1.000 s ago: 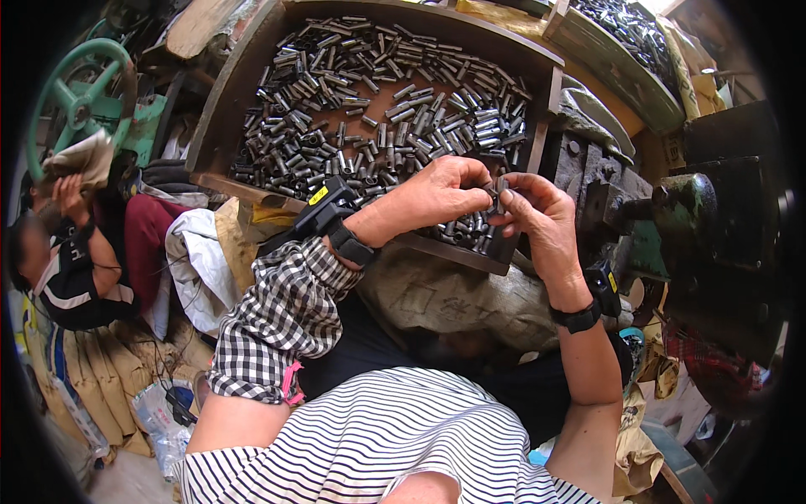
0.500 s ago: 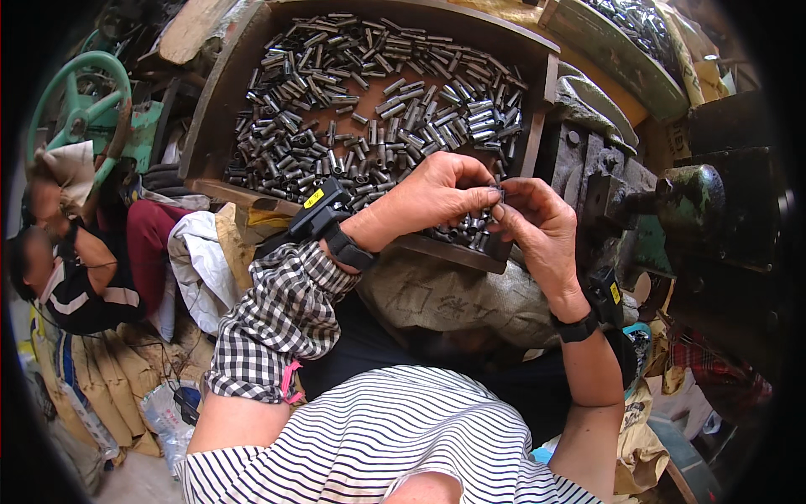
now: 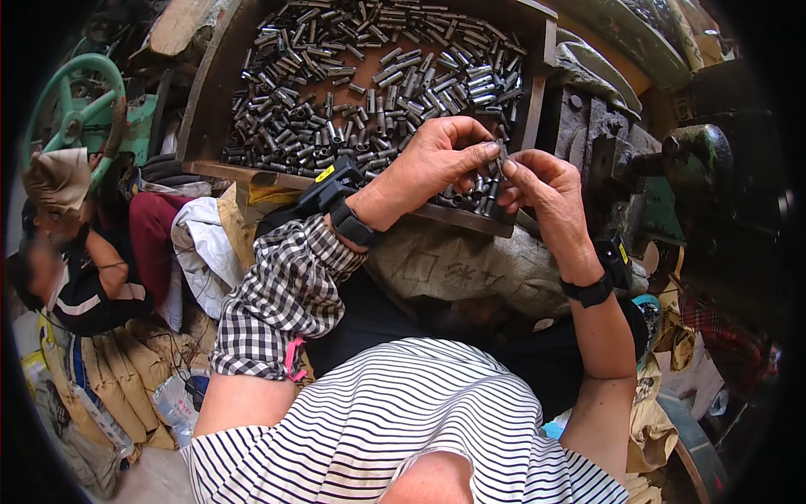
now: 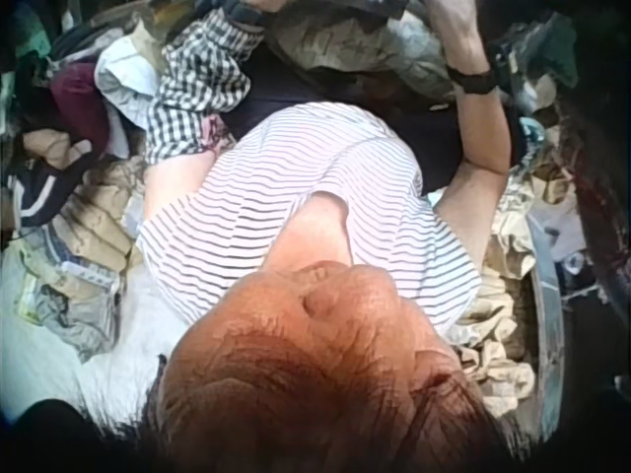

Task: Using a manual press machine to assemble small metal cylindrical components.

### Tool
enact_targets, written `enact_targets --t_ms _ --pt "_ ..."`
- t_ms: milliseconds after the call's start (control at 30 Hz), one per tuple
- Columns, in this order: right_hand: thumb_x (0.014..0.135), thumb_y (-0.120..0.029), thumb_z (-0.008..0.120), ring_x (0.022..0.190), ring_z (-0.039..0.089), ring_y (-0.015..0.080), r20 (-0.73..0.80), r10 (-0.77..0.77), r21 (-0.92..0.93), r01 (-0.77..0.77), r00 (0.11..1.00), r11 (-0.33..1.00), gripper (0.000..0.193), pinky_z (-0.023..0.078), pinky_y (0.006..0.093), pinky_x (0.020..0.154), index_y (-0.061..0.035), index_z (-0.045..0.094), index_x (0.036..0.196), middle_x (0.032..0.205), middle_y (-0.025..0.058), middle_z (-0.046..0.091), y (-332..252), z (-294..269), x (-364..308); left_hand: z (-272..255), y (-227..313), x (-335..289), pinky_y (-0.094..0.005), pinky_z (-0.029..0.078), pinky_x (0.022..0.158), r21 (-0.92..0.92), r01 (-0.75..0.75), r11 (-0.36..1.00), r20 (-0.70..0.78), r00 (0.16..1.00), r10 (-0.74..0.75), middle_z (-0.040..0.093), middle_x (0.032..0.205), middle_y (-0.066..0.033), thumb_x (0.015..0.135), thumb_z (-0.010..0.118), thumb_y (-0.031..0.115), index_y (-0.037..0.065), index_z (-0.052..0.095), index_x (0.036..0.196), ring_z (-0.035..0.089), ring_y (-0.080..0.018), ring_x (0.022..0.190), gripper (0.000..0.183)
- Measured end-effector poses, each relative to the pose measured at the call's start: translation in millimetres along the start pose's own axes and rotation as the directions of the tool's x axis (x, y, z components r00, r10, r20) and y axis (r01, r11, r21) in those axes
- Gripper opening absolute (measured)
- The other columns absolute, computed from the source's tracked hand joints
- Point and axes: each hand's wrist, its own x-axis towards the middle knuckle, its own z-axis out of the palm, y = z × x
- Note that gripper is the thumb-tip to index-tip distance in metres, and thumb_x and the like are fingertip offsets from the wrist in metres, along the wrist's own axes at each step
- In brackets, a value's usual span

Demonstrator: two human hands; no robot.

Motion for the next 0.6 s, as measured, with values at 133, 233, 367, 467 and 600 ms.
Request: enact_targets --t_ms 133,233,367,467,600 --pt "0.087 -0.015 0.065 0.056 0.061 0.0066 -0.095 -0.085 -0.003 0.085 0.992 0.996 0.016 0.046 0.0173 0.049 0.0004 0.065 0.085 0.071 0.0020 0.063 -5 4 -3 -7 0 2 -0.0138 0.040 0.045 -0.113 -0.010 0.994 -0.135 0.991 -0.006 0.059 0.074 0.0011 0.090 0.062 0.020 0.003 0.061 0.094 0.050 -0.0008 0.053 0.018" --pt "0.087 -0.014 0.064 0.057 0.061 0.0065 -0.112 -0.110 -0.080 0.101 0.988 0.992 0.015 0.046 0.0173 0.049 0.0011 0.064 0.084 0.072 0.0026 0.064 -7 1 -4 -11 6 1 -0.0129 0.038 0.043 -0.156 -0.030 0.987 -0.183 0.983 0.001 0.059 0.072 0.0006 0.090 0.062 0.020 0.003 0.061 0.093 0.049 -0.0002 0.051 0.018" --pt "0.087 -0.012 0.064 0.057 0.060 0.0067 -0.171 -0.120 -0.073 0.109 0.978 0.991 0.015 0.048 0.0173 0.049 0.0020 0.062 0.089 0.072 0.0030 0.064 -20 -1 -3 -10 2 -2 -0.0137 0.041 0.045 0.007 0.002 1.000 -0.138 0.990 -0.001 0.059 0.073 0.0008 0.088 0.064 0.022 0.002 0.062 0.094 0.052 -0.0016 0.052 0.021" --pt "0.085 -0.009 0.065 0.063 0.062 0.0063 -0.153 -0.175 -0.166 0.149 0.973 0.975 0.012 0.048 0.0164 0.050 0.0006 0.061 0.092 0.076 0.0025 0.063 -14 -4 -1 -1 4 -4 -0.0142 0.044 0.048 0.009 0.023 1.000 -0.117 0.993 -0.022 0.059 0.076 -0.0003 0.090 0.062 0.021 0.001 0.059 0.100 0.055 -0.0033 0.055 0.022" --pt "0.084 -0.006 0.066 0.069 0.064 0.0074 -0.128 -0.187 -0.129 0.170 0.974 0.977 0.011 0.049 0.0167 0.053 -0.0007 0.062 0.093 0.081 0.0022 0.063 -11 -4 -3 -1 1 -5 -0.0167 0.049 0.052 -0.148 0.032 0.988 -0.046 0.998 -0.039 0.060 0.079 -0.0024 0.093 0.056 0.018 0.000 0.056 0.106 0.059 -0.0061 0.062 0.023"
